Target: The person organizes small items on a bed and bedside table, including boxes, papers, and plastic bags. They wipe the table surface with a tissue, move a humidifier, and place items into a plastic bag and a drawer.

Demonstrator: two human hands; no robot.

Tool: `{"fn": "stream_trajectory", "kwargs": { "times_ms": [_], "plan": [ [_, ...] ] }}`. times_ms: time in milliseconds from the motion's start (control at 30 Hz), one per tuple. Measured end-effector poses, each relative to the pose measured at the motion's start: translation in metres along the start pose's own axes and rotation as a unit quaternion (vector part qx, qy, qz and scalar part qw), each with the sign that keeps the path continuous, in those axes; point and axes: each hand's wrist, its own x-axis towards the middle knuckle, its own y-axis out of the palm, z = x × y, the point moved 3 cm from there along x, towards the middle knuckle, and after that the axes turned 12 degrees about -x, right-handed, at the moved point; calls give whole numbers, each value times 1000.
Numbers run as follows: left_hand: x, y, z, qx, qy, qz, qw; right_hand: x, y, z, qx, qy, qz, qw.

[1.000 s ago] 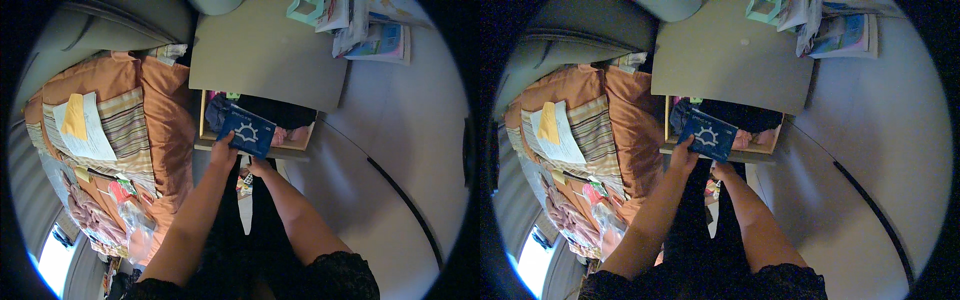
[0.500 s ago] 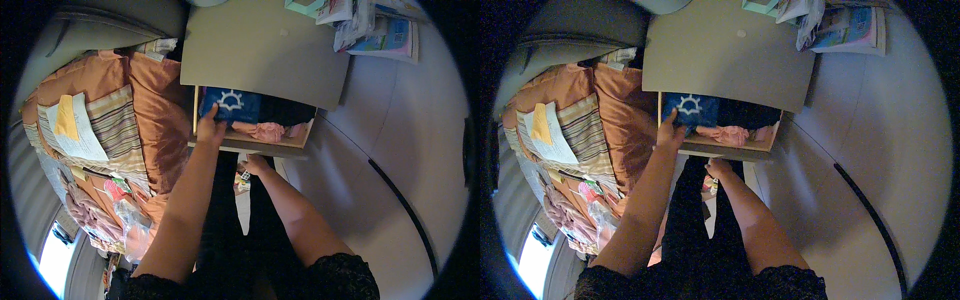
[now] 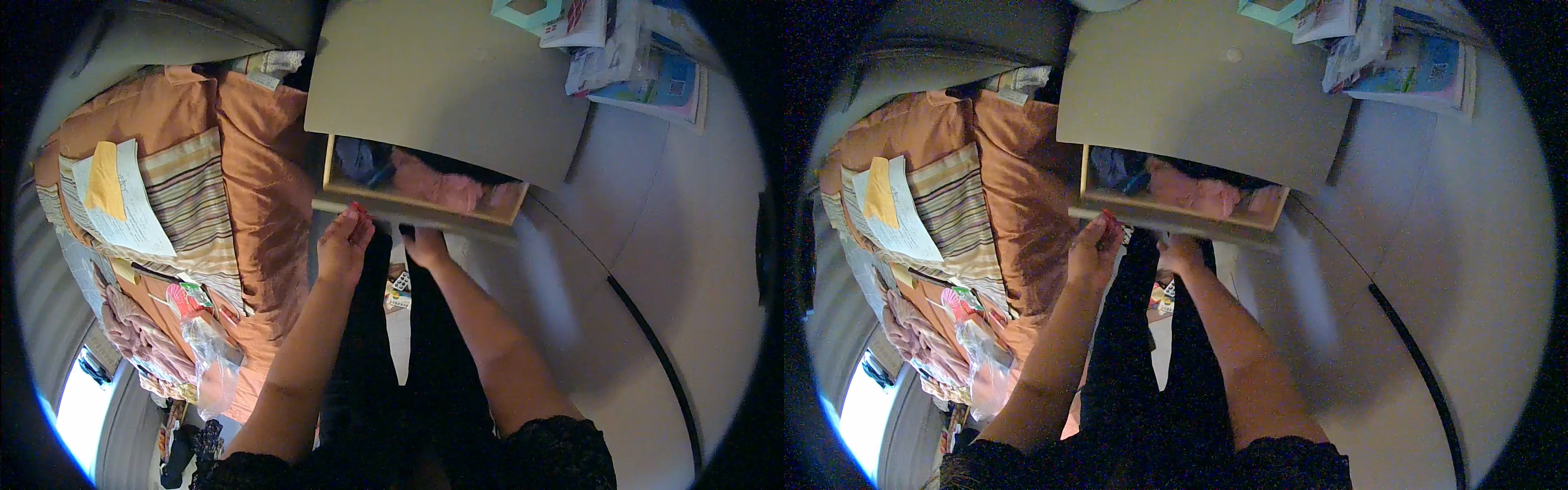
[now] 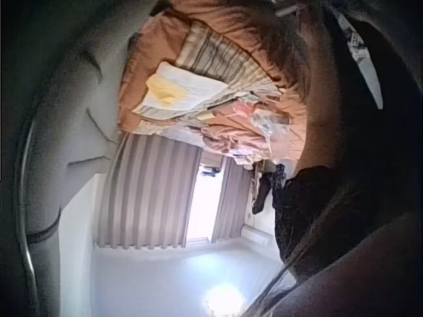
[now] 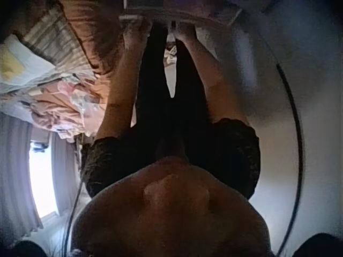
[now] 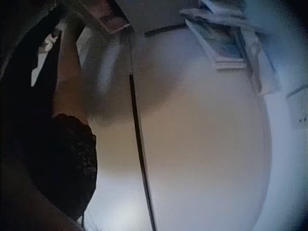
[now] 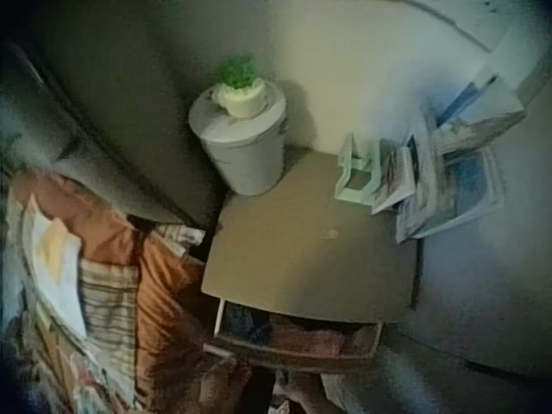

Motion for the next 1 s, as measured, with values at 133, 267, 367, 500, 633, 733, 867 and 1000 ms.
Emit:
{"fn": "stream_trajectory", "kwargs": {
  "times_ms": [133,267,367,500,633,733,867,1000],
  "plan": [
    [-11,-16,6,-23,-38,10,999,46,-68,2,-54,46,-76,995],
    [1,-31,16,-41,-81,-1,996,85,-119,1,-85,2,-254,963],
    [11,-33,23,-56,-88,-8,995,91,-115,-6,-140,21,-276,951],
    [17,-38,25,-66,-90,-19,994,92,-114,0,-127,0,-369,921],
    [26,-49,33,-80,-102,12,991,90,-121,2,-113,102,-254,955],
    [28,-51,37,-71,-103,14,992,74,-113,1,-79,23,-324,942],
    [40,-78,46,-94,-89,25,991,73,-75,7,-66,-94,-254,960],
    [38,-88,46,-122,-109,-6,987,146,-53,-24,-139,-37,-155,977]
  ]
}}
